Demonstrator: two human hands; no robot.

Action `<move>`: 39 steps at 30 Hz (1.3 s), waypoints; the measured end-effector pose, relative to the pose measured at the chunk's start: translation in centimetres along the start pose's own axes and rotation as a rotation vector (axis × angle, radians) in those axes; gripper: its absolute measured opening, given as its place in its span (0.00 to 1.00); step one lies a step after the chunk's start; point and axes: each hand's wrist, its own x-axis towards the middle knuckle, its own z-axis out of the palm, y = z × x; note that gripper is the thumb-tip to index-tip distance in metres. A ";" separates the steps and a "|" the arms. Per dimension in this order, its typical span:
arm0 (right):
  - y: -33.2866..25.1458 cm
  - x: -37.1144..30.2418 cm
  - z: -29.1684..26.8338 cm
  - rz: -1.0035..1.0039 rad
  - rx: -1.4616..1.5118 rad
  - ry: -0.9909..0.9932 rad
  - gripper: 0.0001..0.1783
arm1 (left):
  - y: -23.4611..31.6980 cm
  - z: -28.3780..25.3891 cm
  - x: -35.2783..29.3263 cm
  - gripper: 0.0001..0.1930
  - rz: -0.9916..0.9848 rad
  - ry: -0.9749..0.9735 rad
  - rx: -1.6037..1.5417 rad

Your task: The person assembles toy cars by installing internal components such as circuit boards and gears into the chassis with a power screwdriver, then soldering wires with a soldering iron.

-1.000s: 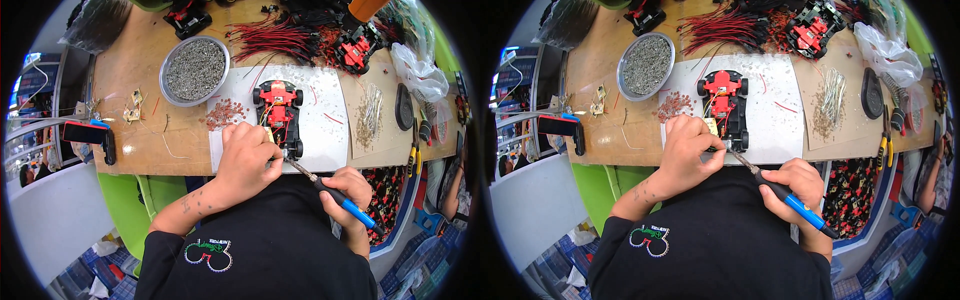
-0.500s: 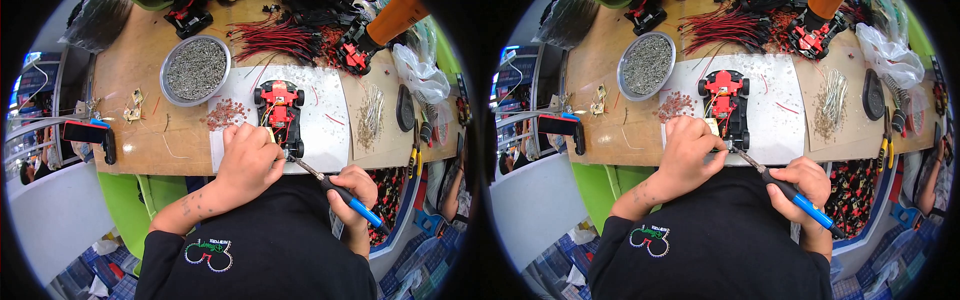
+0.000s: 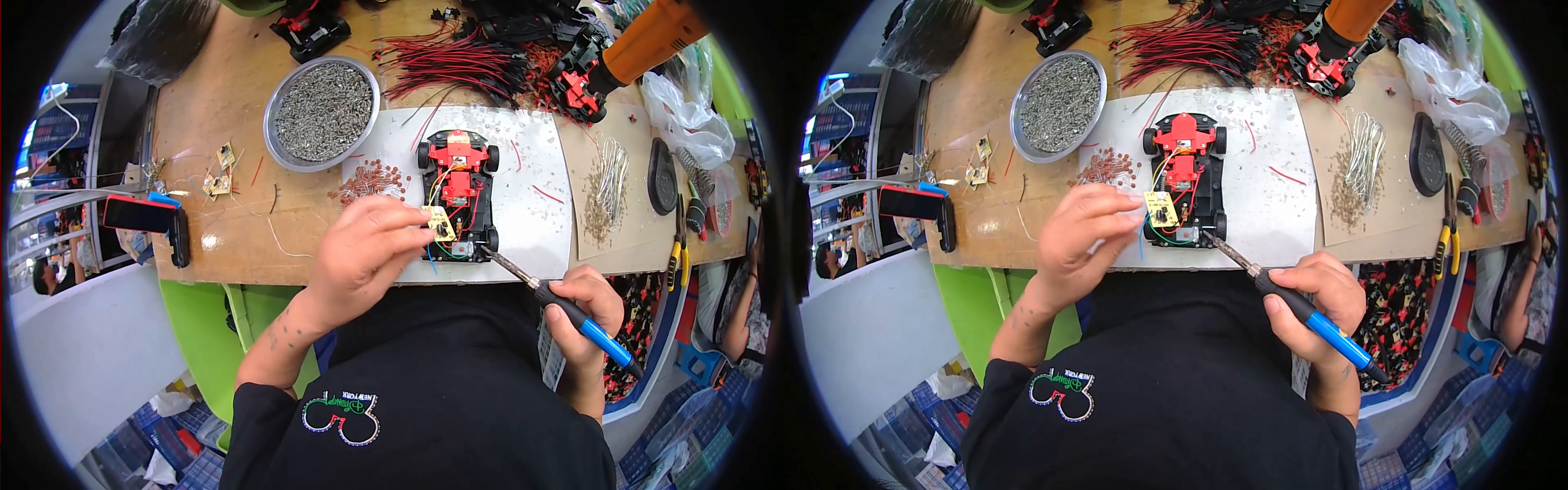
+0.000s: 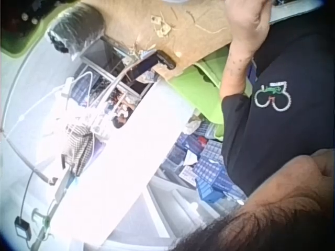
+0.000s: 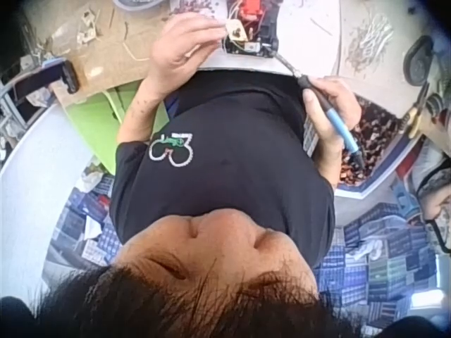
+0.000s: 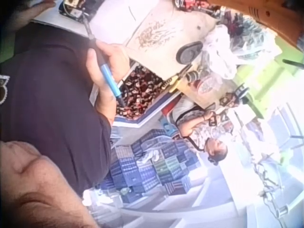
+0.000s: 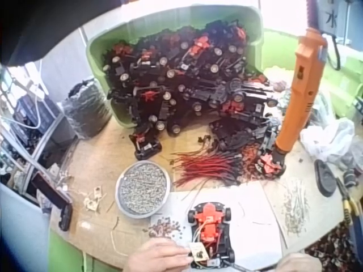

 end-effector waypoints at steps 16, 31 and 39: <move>0.1 -0.2 0.8 0.125 0.019 0.019 0.12 | 2.1 4.6 0.7 0.09 -0.095 -0.014 0.316; -0.2 0.6 0.9 0.037 -0.046 -0.046 0.13 | 2.4 5.1 0.7 0.08 -0.095 0.008 0.407; 0.8 -0.2 1.7 0.118 0.114 0.167 0.22 | 2.5 5.2 0.8 0.08 -0.076 -0.014 0.458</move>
